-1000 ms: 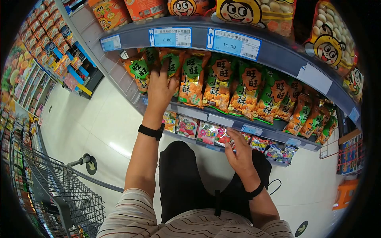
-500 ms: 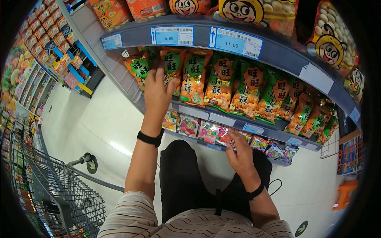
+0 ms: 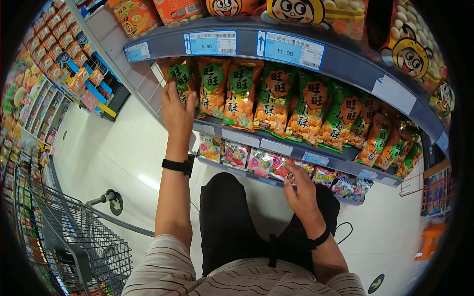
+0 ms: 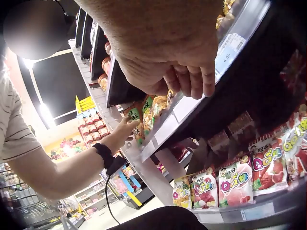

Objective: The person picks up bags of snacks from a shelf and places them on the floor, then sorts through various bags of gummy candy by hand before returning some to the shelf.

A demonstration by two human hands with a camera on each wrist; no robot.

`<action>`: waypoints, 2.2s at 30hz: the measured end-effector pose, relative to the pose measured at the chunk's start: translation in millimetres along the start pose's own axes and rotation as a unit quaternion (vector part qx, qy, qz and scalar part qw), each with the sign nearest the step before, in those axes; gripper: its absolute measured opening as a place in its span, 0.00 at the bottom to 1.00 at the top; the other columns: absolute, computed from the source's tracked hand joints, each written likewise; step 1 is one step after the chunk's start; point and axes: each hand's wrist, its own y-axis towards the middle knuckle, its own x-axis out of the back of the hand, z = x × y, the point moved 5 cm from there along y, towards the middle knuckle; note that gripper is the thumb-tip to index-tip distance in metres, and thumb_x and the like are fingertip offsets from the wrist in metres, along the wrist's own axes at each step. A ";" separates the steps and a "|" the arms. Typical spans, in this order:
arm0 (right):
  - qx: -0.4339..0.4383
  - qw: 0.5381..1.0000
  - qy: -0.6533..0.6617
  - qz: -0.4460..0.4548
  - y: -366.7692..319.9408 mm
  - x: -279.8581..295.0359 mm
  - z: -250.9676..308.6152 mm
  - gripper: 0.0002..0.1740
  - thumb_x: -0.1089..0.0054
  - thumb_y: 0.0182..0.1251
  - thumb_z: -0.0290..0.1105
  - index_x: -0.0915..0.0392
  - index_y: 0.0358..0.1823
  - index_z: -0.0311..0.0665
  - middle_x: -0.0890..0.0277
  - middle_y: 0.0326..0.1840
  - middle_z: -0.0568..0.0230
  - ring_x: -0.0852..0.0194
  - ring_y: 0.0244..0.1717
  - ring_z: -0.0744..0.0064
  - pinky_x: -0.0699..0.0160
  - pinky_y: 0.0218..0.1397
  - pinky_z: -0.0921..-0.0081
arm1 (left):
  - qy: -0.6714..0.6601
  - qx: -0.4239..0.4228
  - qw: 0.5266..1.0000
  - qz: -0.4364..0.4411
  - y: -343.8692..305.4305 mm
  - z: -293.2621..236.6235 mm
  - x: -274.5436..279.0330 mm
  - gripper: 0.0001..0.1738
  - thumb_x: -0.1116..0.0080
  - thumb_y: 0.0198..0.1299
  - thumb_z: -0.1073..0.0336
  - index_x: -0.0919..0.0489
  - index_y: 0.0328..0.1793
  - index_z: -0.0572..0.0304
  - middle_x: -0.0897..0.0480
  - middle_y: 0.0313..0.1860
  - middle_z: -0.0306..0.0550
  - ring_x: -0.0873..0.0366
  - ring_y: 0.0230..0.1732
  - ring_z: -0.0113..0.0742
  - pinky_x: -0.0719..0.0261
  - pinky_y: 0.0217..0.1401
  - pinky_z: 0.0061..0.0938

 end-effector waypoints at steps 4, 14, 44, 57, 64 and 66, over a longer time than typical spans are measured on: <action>-0.010 1.000 -0.002 0.000 -1.1 3.2 -2.3 0.22 0.40 0.62 0.21 0.23 0.59 0.32 0.20 0.58 0.46 0.21 0.59 0.46 0.22 0.64 0.61 | -0.026 0.038 0.999 -0.004 8.9 11.5 -9.0 0.38 0.31 0.62 0.60 0.36 0.73 0.67 0.33 0.68 0.68 0.29 0.66 0.67 0.27 0.67 0.48; -0.016 1.000 0.001 0.009 -5.4 -1.2 -6.3 0.21 0.40 0.62 0.21 0.23 0.59 0.32 0.20 0.54 0.45 0.20 0.55 0.45 0.22 0.60 0.60 | 0.018 0.012 0.998 0.059 15.8 19.7 -8.9 0.39 0.30 0.58 0.60 0.34 0.73 0.65 0.30 0.65 0.68 0.26 0.62 0.68 0.23 0.64 0.49; -0.033 0.999 0.014 0.023 -14.7 -6.7 -21.4 0.19 0.39 0.63 0.22 0.21 0.57 0.34 0.19 0.51 0.46 0.19 0.53 0.44 0.21 0.57 0.60 | -0.058 -0.077 0.989 0.116 4.6 -43.5 -37.3 0.43 0.31 0.58 0.60 0.36 0.79 0.57 0.26 0.67 0.65 0.26 0.64 0.64 0.25 0.64 0.48; -0.049 0.998 0.023 0.008 -20.1 1.0 -24.0 0.18 0.40 0.64 0.22 0.21 0.56 0.35 0.19 0.48 0.46 0.19 0.50 0.44 0.20 0.54 0.60 | 0.054 -0.082 0.994 -0.044 10.3 -21.9 2.8 0.31 0.34 0.62 0.60 0.28 0.67 0.68 0.28 0.67 0.70 0.29 0.66 0.67 0.29 0.66 0.51; -0.053 0.998 0.028 0.013 -19.2 -4.0 -20.2 0.18 0.39 0.64 0.23 0.21 0.57 0.35 0.19 0.48 0.46 0.19 0.50 0.45 0.20 0.55 0.61 | 0.033 -0.100 0.994 0.031 15.5 -21.9 -10.0 0.28 0.36 0.64 0.60 0.27 0.66 0.69 0.28 0.68 0.67 0.30 0.67 0.66 0.30 0.68 0.52; -0.056 0.998 0.033 0.016 -20.4 -4.6 -20.5 0.18 0.39 0.65 0.23 0.21 0.57 0.34 0.19 0.48 0.46 0.19 0.50 0.45 0.21 0.55 0.61 | 0.045 -0.110 0.992 0.027 16.0 -21.2 -8.8 0.28 0.37 0.64 0.60 0.27 0.65 0.69 0.28 0.67 0.68 0.30 0.67 0.66 0.29 0.68 0.51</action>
